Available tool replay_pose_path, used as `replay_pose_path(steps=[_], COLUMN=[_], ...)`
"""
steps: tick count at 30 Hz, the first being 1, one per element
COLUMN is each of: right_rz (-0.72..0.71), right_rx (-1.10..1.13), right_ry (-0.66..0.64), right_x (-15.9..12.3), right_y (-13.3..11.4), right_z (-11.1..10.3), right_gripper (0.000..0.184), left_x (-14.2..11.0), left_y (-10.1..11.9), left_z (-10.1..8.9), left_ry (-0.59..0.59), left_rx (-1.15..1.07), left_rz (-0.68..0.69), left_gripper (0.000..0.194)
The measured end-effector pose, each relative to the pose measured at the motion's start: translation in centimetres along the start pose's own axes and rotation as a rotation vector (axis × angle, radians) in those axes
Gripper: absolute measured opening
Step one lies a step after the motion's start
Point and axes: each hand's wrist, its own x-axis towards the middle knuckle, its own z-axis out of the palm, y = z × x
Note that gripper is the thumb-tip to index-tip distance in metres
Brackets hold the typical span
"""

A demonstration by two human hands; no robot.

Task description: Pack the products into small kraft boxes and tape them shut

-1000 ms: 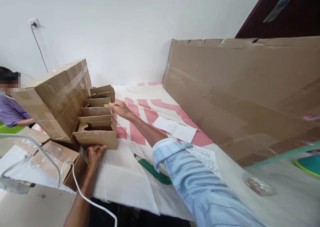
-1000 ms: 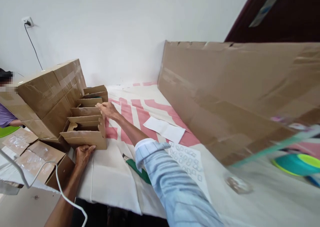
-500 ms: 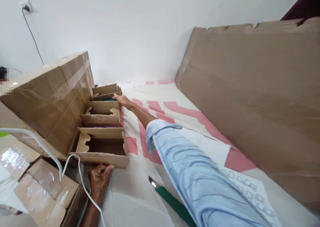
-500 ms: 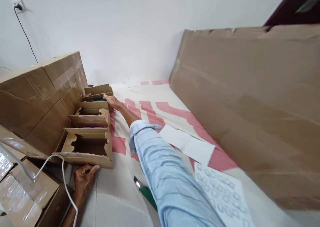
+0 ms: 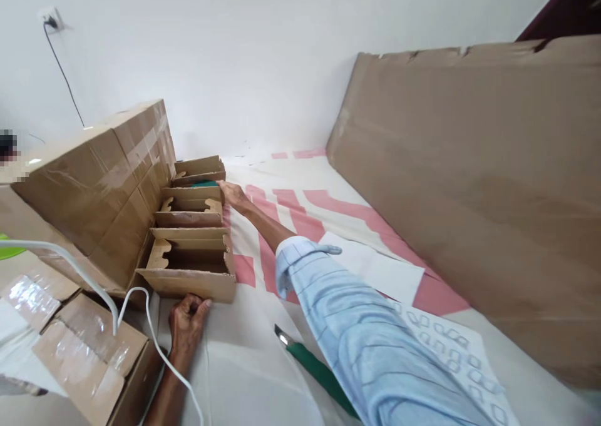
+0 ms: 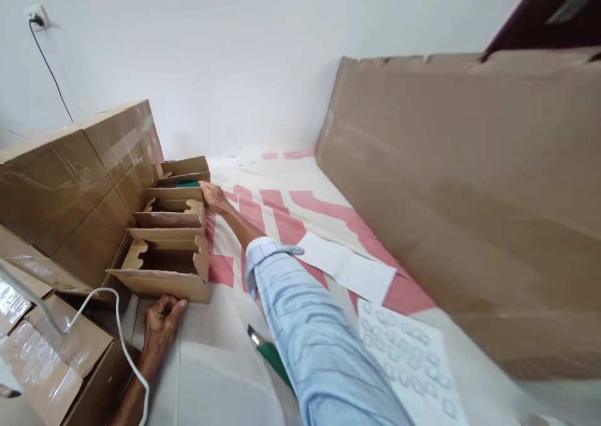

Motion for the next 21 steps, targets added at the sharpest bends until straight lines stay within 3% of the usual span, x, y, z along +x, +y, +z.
replay_pose_path(steps=[5, 10, 12, 16, 18, 21], right_rz=[-0.07, -0.198, -0.24, -0.18, -0.152, -0.211], right_rx=[-0.174, -0.332, -0.421, -0.653, -0.725, -0.758], right_ry=[-0.092, -0.225, -0.252, -0.202, -0.146, -0.016], right_x=[-6.8, -20.2, -26.8, -37.9, -41.4, -43.9], right_y=[-2.7, -3.0, -1.5, 3.2, 5.5, 8.0], right_z=[-1.7, -4.3, -5.5, -7.5, -7.8, -7.3], right_gripper=[0.036, 0.038, 0.039, 0.044, 0.046, 0.046], left_x=[0.9, 2.6, 3.4, 5.7, 7.1, 9.4], left_y=[1.1, 2.4, 2.7, 3.3, 3.7, 4.4], left_z=[-0.4, -1.0, -1.1, -0.4, 0.3, 1.3], left_ry=[-0.033, -0.017, -0.014, -0.028, -0.037, -0.064], left_rx=[0.14, 0.292, 0.303, 0.334, 0.347, 0.357], left_rz=[-0.015, -0.056, -0.059, -0.071, -0.072, -0.067], left_gripper=[0.036, 0.036, 0.037, 0.034, 0.034, 0.035])
